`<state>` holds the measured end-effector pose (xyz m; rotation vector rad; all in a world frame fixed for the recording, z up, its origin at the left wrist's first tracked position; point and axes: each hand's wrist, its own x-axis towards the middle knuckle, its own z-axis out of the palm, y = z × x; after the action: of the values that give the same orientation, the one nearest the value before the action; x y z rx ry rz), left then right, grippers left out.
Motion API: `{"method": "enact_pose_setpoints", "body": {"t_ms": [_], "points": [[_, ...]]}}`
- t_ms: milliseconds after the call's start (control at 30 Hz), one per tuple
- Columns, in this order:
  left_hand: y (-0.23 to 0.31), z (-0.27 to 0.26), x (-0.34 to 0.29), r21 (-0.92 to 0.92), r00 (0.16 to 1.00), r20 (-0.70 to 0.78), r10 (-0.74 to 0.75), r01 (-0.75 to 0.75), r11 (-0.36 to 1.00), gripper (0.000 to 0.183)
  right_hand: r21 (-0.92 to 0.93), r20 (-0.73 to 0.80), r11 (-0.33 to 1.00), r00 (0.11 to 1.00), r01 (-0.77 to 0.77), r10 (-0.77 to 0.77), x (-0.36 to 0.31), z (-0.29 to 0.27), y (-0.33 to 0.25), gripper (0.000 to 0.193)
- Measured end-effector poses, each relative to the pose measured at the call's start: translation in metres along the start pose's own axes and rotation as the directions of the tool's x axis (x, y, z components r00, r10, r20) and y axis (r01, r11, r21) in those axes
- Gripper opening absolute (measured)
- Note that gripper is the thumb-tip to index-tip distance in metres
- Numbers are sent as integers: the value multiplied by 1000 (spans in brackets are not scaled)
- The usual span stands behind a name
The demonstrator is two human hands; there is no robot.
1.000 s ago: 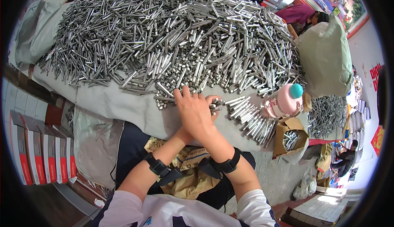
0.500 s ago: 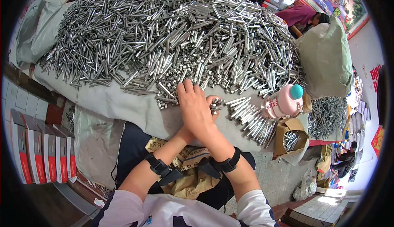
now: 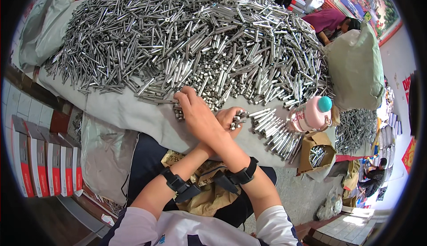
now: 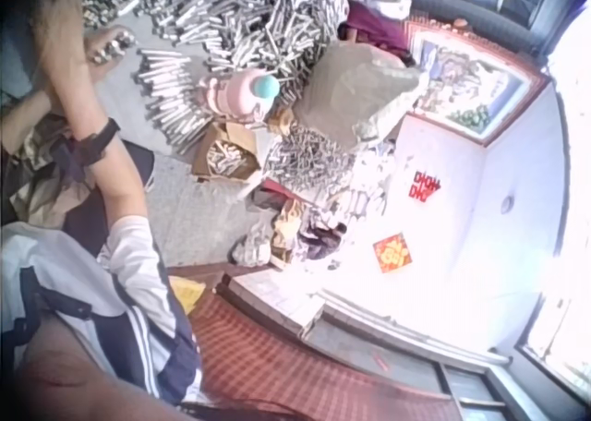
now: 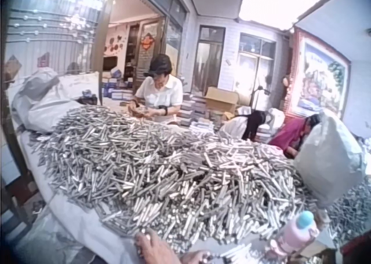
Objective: Sorting and counting small metal cylindrical parts from a large pile on a table.
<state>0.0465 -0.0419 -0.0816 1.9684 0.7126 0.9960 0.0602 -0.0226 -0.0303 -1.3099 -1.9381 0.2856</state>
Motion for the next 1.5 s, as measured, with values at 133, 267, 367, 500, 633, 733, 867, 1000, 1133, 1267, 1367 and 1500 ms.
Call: {"method": "enact_pose_setpoints", "body": {"t_ms": [133, 267, 367, 500, 633, 733, 867, 1000, 1133, 1267, 1367, 1500], "points": [[0, 3, 0, -23, 1000, -13, 14, -14, 1000, 38, -41, -7, 999, 1000, -2, 1, -1, 5, 11, 35], [-3, 4, 0, -25, 998, -31, 48, -48, 999, 38, -201, 142, 980, 990, 12, 17, -3, 8, 12, 20], [-3, 5, 0, -39, 998, -39, 40, -41, 998, 37, -238, 127, 971, 992, 21, 10, -3, 9, 12, 17], [4, 6, 1, -60, 999, 4, 39, -38, 997, 39, -242, 8, 970, 1000, 5, -3, -2, -11, 5, 19], [8, -6, -4, -78, 987, 86, -133, 140, 987, 38, 82, -142, 987, 979, -135, 146, -1, -45, -13, 24], [13, -7, 3, -172, 986, -59, 155, -163, 972, 47, 222, -171, 940, 939, -258, 298, -12, -90, -7, 20], [0, -1, -5, -43, 1000, 11, -29, 29, 999, 47, 240, -46, 866, 885, -440, 462, -27, -145, -7, 17], [15, -7, -2, -33, 989, 39, -139, 141, 989, 39, 168, -3, 895, 908, -413, 419, -48, -165, 2, 14], [9, -5, 0, -50, 999, 40, -36, 38, 998, 39, 146, 87, 883, 895, -446, 438, -59, -169, -1, 15], [8, -6, -2, 3, 998, 49, -43, 43, 999, 47, 121, 74, 906, 914, -406, 400, -58, -162, -3, 16], [9, -6, -1, 24, 997, 58, -41, 40, 999, 49, 57, 69, 929, 930, -366, 362, -58, -159, -4, 16], [4, -5, -1, 25, 998, 56, 2, -4, 1000, 51, 78, 22, 940, 943, -333, 333, -55, -152, -8, 15]]}}
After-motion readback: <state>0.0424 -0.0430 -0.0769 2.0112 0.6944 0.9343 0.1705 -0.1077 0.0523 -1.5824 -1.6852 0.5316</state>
